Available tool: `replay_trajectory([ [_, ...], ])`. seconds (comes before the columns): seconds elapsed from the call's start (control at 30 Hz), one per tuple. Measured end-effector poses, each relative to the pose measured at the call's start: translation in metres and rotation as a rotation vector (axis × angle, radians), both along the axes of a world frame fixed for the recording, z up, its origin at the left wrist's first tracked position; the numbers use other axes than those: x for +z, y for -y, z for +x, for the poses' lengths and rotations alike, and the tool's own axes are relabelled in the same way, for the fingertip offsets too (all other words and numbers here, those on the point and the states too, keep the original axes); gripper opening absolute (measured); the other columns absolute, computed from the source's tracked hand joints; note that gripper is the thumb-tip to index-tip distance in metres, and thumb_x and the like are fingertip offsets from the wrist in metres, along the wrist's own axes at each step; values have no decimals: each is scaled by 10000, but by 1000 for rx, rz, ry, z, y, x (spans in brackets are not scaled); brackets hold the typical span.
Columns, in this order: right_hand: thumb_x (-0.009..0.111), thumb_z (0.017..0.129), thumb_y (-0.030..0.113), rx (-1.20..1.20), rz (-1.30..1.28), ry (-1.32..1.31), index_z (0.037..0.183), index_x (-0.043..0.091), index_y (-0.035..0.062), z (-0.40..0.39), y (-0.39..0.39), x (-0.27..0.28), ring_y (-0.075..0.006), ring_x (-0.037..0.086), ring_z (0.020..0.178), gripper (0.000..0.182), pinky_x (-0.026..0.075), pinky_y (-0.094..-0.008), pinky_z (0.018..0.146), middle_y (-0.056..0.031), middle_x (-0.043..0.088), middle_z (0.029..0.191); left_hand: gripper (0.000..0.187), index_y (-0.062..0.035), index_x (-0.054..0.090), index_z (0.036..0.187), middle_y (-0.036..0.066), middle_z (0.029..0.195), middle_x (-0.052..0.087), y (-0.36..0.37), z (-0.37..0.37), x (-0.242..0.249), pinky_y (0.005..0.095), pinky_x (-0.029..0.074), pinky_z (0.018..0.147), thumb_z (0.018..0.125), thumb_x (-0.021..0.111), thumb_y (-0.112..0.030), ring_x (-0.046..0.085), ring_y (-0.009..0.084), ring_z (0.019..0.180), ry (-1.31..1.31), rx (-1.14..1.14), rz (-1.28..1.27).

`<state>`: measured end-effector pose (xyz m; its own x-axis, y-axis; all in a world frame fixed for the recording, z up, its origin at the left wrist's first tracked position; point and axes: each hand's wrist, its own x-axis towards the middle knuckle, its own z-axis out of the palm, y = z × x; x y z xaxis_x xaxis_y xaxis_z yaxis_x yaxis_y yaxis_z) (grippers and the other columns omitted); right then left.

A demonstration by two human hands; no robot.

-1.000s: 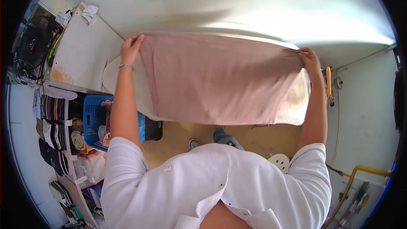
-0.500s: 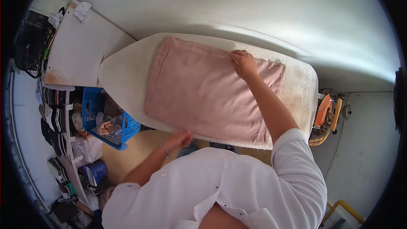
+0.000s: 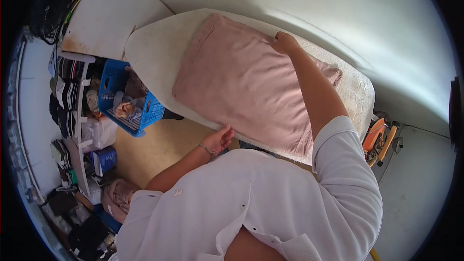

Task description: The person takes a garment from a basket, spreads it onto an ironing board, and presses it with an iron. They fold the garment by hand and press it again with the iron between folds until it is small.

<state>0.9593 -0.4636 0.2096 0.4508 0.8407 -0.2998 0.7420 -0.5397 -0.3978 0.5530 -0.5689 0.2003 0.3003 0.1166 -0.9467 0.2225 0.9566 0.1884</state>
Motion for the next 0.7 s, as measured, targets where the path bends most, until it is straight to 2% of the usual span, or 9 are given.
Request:
replay_trajectory([
  [0.07,580,811,343,3,-8,-49,1108,631,14,0,1,3,-355,565,1095,446,436,-405,945,-217,619,1130,198,-160,597,952,-71,871,629,-1,5,-2,228,506,732,882,651,-337,604,45,789,-110,-9,17],
  [0.2,590,827,363,52,82,-137,1079,643,-8,6,6,13,-347,573,1083,452,433,-381,928,-218,628,1107,185,-170,598,915,-80,812,611,2,24,15,235,501,716,869,670,-334,588,53,732,-220,-39,186],
  [0.27,599,827,371,60,116,-145,1076,646,-9,11,11,25,-333,578,1080,457,432,-371,922,-213,635,1098,163,-171,594,884,-65,814,612,8,17,1,254,501,708,881,656,-322,589,65,752,69,223,135],
  [0.37,659,817,413,-145,228,-433,1068,659,3,28,17,47,-251,578,1013,480,432,-368,902,-125,662,1031,145,-153,601,907,-51,820,617,0,10,15,277,517,740,902,628,-296,594,82,778,242,192,97],
  [0.4,658,838,388,-253,303,-468,1078,655,4,15,35,91,-205,581,928,453,448,-339,858,-85,659,972,145,-153,601,907,-51,820,617,-5,5,25,277,517,740,902,628,-296,594,82,778,248,177,92],
  [0.47,658,851,351,-277,405,-627,1102,634,-21,48,47,106,-160,582,871,449,459,-295,817,-66,649,942,125,-139,599,921,-33,849,613,-23,-6,51,282,500,820,891,646,-251,585,94,797,370,115,412],
  [0.53,658,841,393,-357,553,-675,1073,647,-39,59,80,143,-182,591,869,490,451,-295,841,-97,664,935,164,-99,612,987,-6,916,638,-49,-13,87,289,496,831,898,638,-234,602,115,852,356,147,724],
  [0.6,658,860,363,-344,630,-740,1058,650,-26,40,119,184,-160,597,853,436,458,-287,831,-73,660,902,219,-64,613,1040,20,981,644,-81,-12,125,299,492,830,905,630,-236,606,118,901,373,136,1025],
  [0.7,654,879,303,-376,817,-824,1032,655,-2,16,168,212,-138,607,848,340,469,-283,823,-50,660,896,234,-38,606,1053,38,992,638,-135,-10,167,285,484,837,912,625,-224,603,119,917,440,160,1200],
])
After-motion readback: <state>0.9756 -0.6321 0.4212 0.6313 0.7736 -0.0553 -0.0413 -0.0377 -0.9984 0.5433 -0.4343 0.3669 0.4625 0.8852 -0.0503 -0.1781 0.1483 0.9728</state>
